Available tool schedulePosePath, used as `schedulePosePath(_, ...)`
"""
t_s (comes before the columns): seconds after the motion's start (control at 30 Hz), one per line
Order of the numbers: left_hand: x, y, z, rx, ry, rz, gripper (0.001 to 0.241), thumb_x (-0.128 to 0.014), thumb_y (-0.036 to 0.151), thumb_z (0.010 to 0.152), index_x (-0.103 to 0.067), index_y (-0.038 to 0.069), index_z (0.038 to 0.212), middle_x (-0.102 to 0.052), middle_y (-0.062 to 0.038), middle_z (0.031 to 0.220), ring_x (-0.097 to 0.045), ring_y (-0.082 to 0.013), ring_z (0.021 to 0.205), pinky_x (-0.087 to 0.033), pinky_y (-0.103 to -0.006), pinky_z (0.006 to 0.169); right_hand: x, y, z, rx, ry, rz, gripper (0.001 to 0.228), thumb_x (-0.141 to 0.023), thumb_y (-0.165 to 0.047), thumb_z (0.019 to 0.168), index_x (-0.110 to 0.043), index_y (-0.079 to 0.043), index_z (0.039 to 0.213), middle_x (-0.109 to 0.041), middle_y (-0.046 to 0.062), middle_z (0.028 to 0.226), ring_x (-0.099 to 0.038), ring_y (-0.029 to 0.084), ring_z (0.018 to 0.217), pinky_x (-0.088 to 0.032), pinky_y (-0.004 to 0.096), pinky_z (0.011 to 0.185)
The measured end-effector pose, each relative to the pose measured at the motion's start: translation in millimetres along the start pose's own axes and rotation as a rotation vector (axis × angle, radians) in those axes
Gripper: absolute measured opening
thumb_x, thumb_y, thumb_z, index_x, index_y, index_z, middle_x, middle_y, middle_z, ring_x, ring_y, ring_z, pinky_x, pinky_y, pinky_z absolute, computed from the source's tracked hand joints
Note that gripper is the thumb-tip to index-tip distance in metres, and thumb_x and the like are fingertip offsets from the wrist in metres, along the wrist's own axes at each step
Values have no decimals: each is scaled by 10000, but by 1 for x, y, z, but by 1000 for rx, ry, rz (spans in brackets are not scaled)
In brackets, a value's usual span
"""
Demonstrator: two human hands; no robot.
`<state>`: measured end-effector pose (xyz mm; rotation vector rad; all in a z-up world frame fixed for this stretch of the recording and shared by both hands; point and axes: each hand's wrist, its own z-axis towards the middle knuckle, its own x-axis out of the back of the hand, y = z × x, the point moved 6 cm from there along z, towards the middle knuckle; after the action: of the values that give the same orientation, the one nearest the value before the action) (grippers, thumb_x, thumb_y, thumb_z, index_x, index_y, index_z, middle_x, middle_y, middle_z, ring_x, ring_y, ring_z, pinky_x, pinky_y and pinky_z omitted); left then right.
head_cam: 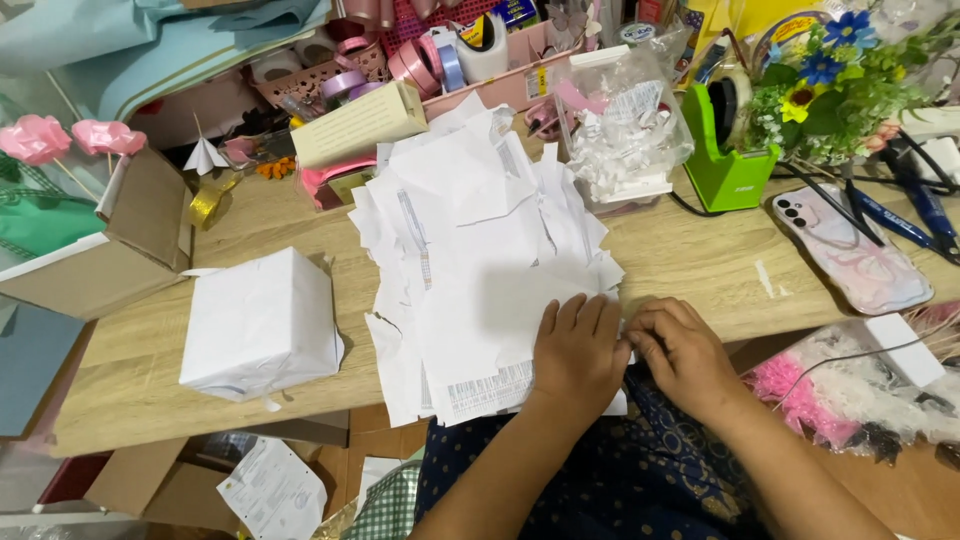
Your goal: The person folds a stack of white papers on a wooden table. They smooth the papers, fold them in half, and then fold them again into smaller sections. The person handles the papers by hand, stacking the folded pieces on top of each other.
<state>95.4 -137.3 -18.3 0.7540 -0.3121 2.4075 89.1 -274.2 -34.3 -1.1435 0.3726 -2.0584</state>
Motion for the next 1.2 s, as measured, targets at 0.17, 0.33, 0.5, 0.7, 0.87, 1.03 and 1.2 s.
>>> schedulePosePath(0.17,-12,1,-7,-4,53,-15,207,-689,216,787,-710,135,976,-710,-45,937,-722,-251,900,-586,-435,844,3,2,2,27,6,-5,25,-681,-106,911,-701,-119,917,-691,39,899,-688,295,916,-541,389,807)
schedulePosePath(0.33,-4,0,-6,-10,51,-20,88,-741,155,774,-693,111,832,-742,-64,898,-741,-262,859,-602,-423,800,3,-2,5,112,12,-126,38,-689,-170,918,-690,-133,910,-677,33,915,-670,286,934,-530,391,807)
schedulePosePath(0.5,-18,1,-16,-33,85,45,37,-714,123,772,-678,125,763,-745,-53,859,-748,-245,827,-612,-389,757,-2,0,3,184,36,-278,43,-701,-178,905,-691,-137,915,-670,26,941,-657,271,937,-514,391,814)
schedulePosePath(0.7,-23,3,-18,-28,90,54,66,-709,88,737,-650,114,722,-734,-53,803,-745,-234,789,-611,-358,738,-2,-4,2,304,96,-408,43,-694,-177,901,-683,-138,886,-659,23,933,-652,267,881,-506,389,798)
schedulePosePath(0.87,-24,2,-19,-13,95,62,64,-700,97,748,-648,116,716,-733,-49,794,-745,-224,787,-611,-346,736,-3,-3,2,347,119,-446,41,-682,-172,908,-666,-142,886,-647,31,930,-647,272,864,-509,388,804)
schedulePosePath(1.03,-25,2,-18,-5,92,71,42,-700,103,763,-661,118,756,-731,-42,803,-741,-217,792,-608,-336,745,-2,-8,5,386,152,-488,35,-657,-124,920,-658,-118,885,-625,51,910,-632,287,821,-509,403,778)
schedulePosePath(1.2,-50,-2,-38,6,38,49,132,-779,147,739,-695,114,835,-732,-50,816,-741,-219,790,-610,-337,744,-6,0,3,397,168,-546,64,-619,-127,951,-650,-113,896,-616,64,916,-632,297,845,-515,407,791)
